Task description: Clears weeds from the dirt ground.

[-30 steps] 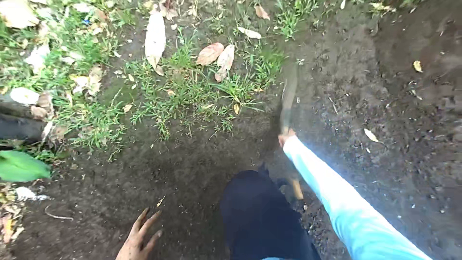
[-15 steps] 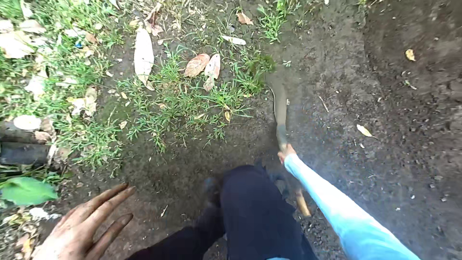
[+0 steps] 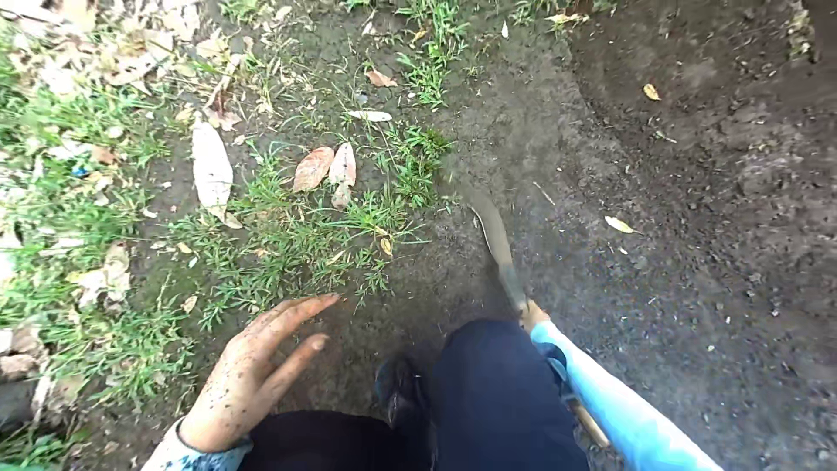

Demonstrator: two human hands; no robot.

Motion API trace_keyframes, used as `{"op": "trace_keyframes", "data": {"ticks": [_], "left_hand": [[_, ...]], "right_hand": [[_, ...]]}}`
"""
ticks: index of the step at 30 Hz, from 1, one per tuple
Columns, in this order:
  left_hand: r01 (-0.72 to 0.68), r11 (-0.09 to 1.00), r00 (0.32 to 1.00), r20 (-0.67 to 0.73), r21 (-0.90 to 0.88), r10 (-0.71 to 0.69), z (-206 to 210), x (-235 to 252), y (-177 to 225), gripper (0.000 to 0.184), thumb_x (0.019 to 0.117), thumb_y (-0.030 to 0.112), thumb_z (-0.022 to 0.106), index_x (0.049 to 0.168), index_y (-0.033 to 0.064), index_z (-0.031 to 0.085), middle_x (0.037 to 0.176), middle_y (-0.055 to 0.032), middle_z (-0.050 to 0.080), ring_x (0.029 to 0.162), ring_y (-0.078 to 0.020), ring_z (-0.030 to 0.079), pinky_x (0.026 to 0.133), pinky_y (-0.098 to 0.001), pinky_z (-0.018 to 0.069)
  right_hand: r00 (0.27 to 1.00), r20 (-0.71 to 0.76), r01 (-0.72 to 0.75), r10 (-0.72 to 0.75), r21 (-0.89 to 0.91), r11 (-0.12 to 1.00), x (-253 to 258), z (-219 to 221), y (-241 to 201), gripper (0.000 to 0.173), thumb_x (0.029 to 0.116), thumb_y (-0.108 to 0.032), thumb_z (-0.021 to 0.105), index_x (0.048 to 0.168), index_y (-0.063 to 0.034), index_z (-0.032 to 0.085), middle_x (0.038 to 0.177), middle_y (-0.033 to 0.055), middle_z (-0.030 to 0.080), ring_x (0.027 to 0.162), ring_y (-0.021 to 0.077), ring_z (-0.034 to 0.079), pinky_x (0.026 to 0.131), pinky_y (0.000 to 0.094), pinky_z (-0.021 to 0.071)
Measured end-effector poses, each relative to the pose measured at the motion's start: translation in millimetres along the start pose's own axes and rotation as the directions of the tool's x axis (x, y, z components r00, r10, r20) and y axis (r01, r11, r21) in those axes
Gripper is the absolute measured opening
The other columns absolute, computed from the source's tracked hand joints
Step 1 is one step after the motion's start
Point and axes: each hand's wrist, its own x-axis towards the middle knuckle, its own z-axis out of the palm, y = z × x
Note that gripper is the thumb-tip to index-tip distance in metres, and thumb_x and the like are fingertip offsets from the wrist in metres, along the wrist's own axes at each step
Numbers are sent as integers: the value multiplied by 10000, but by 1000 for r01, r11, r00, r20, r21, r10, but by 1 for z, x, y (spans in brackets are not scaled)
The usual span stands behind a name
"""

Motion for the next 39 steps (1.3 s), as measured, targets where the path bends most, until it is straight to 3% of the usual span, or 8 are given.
{"op": "trace_keyframes", "data": {"ticks": [6,9,13,20,25,28,33,39], "left_hand": [[100,994,995,-33,30,-99,-4,-26,-4,403,1042,384,529,1285,96,672,1161,-59,744,1083,-96,697,991,-293,548],[131,991,991,-28,34,-130,-1,-41,0,401,1040,373,532,1270,80,678,1140,-57,748,1060,-95,707,979,-290,560],[153,988,984,-96,4,-152,-5,-58,0,407,1047,381,533,1275,72,669,1130,-59,749,1043,-71,705,964,-268,563],[178,982,977,-127,58,-169,-6,-74,7,400,1050,388,521,1269,90,672,1071,-55,754,996,-48,701,946,-242,550],[173,983,977,-137,61,-163,-8,-76,8,381,1044,364,531,1263,89,679,1065,-46,760,994,-54,705,941,-247,556],[193,976,973,-144,97,-178,-8,-78,-1,402,1037,372,524,1248,71,688,1047,-63,761,981,-74,709,931,-269,557],[150,987,982,-124,66,-141,-8,-69,3,391,1048,389,524,1258,96,677,1026,-54,758,965,-62,706,925,-263,556],[74,997,991,-111,12,-72,-6,-61,4,383,1056,395,523,1275,114,664,1056,-43,750,984,-46,698,923,-241,559]], "right_hand": [[958,-285,221,-37,647,730,7,-62,-104,434,1010,-68,605,1378,78,429,840,125,563,602,139,543,595,308,520],[939,-339,241,-61,521,819,46,-35,-150,486,976,-31,637,1413,60,444,1001,215,620,748,255,633,701,399,563],[996,11,84,-83,-105,991,13,3,-52,777,957,-204,716,1575,19,301,1441,328,534,1332,457,555,1116,599,444],[968,-243,162,-66,398,903,6,-56,-115,526,989,-45,617,1456,62,398,1015,225,611,729,245,617,705,396,549],[997,-14,79,-82,-148,986,25,-2,-46,799,944,-194,721,1584,15,291,1464,325,515,1341,451,550,1118,597,445],[997,70,42,-24,-270,962,-16,-15,1,790,977,-233,693,1611,-37,265,1431,298,568,1330,449,568,1128,598,429],[975,-213,135,-63,342,930,5,-51,-105,605,990,-81,642,1504,64,356,1204,295,603,944,348,655,854,478,553],[998,-55,-8,5,-45,999,13,-20,-37,780,964,-192,710,1589,-1,284,1469,312,517,1357,444,539,1124,577,443]]}}
